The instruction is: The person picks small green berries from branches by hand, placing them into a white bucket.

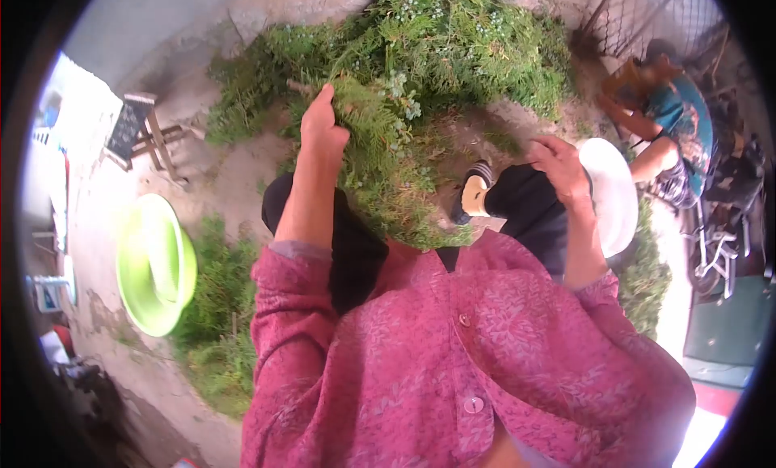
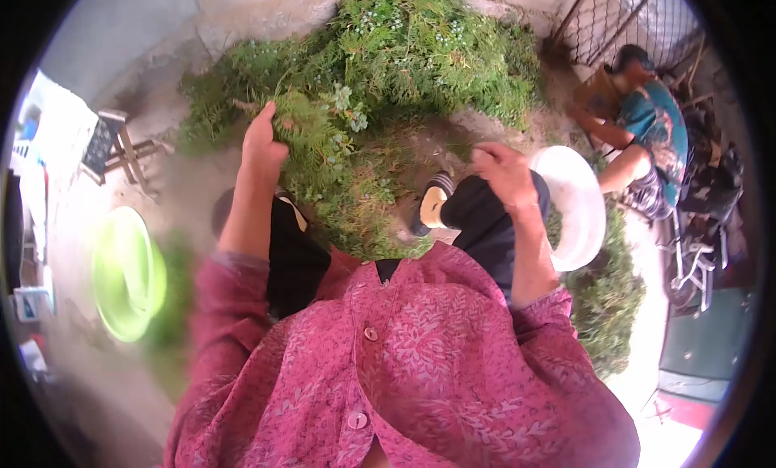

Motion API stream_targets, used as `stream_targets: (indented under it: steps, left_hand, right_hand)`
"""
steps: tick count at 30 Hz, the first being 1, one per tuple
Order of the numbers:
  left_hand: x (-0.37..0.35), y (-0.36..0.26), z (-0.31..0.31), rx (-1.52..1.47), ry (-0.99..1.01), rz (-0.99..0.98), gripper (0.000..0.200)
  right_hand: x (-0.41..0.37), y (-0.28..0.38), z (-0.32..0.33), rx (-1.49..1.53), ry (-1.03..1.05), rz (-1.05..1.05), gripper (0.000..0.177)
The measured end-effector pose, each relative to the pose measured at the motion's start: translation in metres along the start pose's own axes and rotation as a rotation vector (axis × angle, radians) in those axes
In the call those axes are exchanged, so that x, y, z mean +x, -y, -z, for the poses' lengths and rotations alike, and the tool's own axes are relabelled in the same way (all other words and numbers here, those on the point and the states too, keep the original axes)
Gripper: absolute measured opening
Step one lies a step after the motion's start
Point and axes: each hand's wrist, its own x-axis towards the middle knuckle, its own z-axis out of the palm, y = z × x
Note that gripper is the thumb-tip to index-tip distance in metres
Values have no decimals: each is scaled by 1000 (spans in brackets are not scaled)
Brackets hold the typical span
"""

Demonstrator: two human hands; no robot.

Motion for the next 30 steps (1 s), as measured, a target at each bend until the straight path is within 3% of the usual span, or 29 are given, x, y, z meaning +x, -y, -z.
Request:
stream_targets:
  steps: [7,10,12,14,16,17,18,21,23,27,30]
  left_hand:
    - [-44,33,-11,-13,24,64,30]
    - [-58,46,-19,0,15,70,30]
    - [-65,54,-24,44,-48,-18,30]
    - [-73,57,-30,80,-21,16,30]
    - [-80,60,-36,89,-13,49,29]
    - [-82,62,-40,107,-14,46,29]
    - [-85,64,-44,92,25,40,29]
    - [-99,69,-59,122,73,-6,27]
    - [-115,72,-72,127,141,-7,26]
    - [-124,77,-85,145,191,4,25]
    - [-130,77,-90,215,75,-61,25]
  right_hand:
    - [-16,19,-58,324,309,-4,22]
    - [-19,19,-64,321,388,26,23]
    - [-22,20,-68,172,330,209,23]
    - [-30,23,-74,194,305,242,34]
    - [-37,23,-82,-235,159,621,51]
    - [-42,22,-87,-246,174,626,64]
    - [-43,22,-91,-231,165,626,64]
    - [-46,27,-97,-395,107,633,58]
    - [-44,34,-93,-545,151,554,43]
    - [-34,34,-85,-566,199,546,29]
    - [-20,27,-82,-513,278,379,26]
